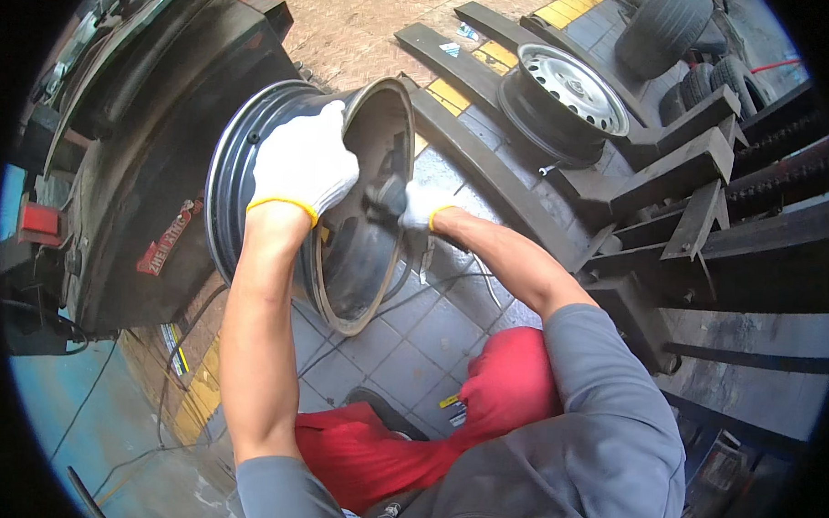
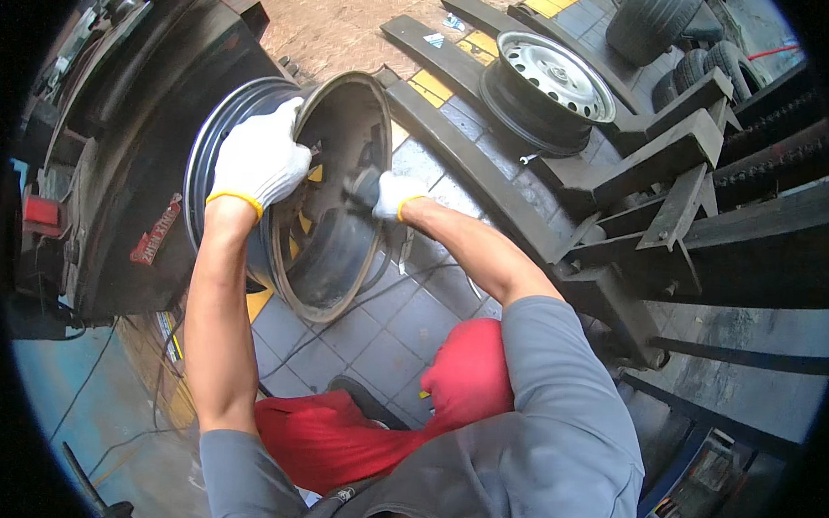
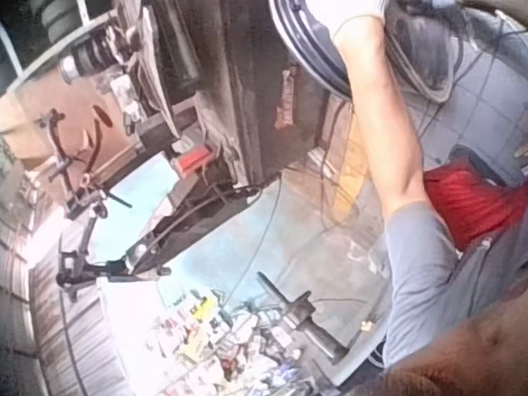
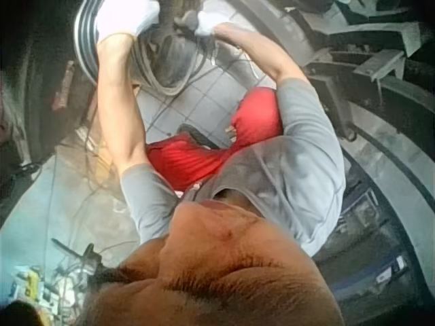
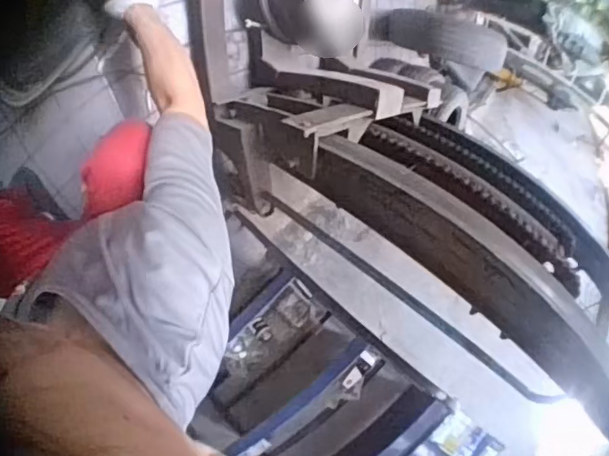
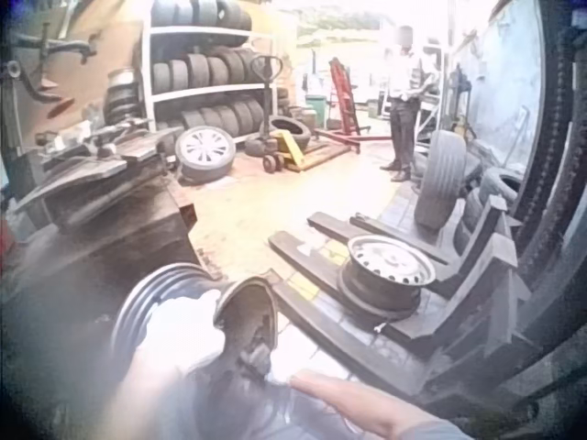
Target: The person uses a power sander to clean the inner surface of a car wheel rim, then switches to a wire brush to scrub the same area. The person rotates the rim to access different sections and continues scrubbing until the end of the clip.
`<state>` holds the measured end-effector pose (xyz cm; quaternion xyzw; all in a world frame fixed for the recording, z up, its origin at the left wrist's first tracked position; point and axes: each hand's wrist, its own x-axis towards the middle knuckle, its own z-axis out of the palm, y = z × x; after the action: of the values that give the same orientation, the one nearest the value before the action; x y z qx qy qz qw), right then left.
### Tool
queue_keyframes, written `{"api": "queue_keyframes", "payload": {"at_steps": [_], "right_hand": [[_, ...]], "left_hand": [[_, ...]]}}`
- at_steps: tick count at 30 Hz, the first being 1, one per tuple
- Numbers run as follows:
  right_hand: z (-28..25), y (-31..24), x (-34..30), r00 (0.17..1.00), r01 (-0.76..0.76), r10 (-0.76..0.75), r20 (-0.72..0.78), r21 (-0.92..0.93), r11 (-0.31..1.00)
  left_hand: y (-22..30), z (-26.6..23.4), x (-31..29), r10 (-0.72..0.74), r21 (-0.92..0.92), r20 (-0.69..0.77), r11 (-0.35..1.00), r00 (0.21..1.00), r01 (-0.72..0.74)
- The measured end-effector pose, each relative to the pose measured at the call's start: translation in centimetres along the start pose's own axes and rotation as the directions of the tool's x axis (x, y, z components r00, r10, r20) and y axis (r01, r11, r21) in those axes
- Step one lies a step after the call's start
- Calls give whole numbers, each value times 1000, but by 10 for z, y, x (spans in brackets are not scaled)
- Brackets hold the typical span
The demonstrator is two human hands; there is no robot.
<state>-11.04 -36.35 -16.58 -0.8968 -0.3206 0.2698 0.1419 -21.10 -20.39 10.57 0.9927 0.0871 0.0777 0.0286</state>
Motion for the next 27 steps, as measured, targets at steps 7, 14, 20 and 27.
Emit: {"api": "queue_keyframes", "payload": {"at_steps": [7, 14, 20, 27], "right_hand": [[32, -25, 23, 988, 132, -140, -61, -129, 983], [16, -74, 30, 971, 188, -157, 182, -170, 967], [32, -42, 51, 985, 53, -86, -148, -218, 975], [13, -80, 15, 928, 211, -159, 338, -125, 969]], "left_hand": [[2, -1, -1, -15, -30, 25, 999, 1000, 16], [-3, 0, 2, -28, -29, 44, 999, 999, 29], [7, 0, 5, 0, -29, 29, 1000, 1000, 1], [-1, -3, -1, -42, -20, 71, 999, 997, 43]]}}
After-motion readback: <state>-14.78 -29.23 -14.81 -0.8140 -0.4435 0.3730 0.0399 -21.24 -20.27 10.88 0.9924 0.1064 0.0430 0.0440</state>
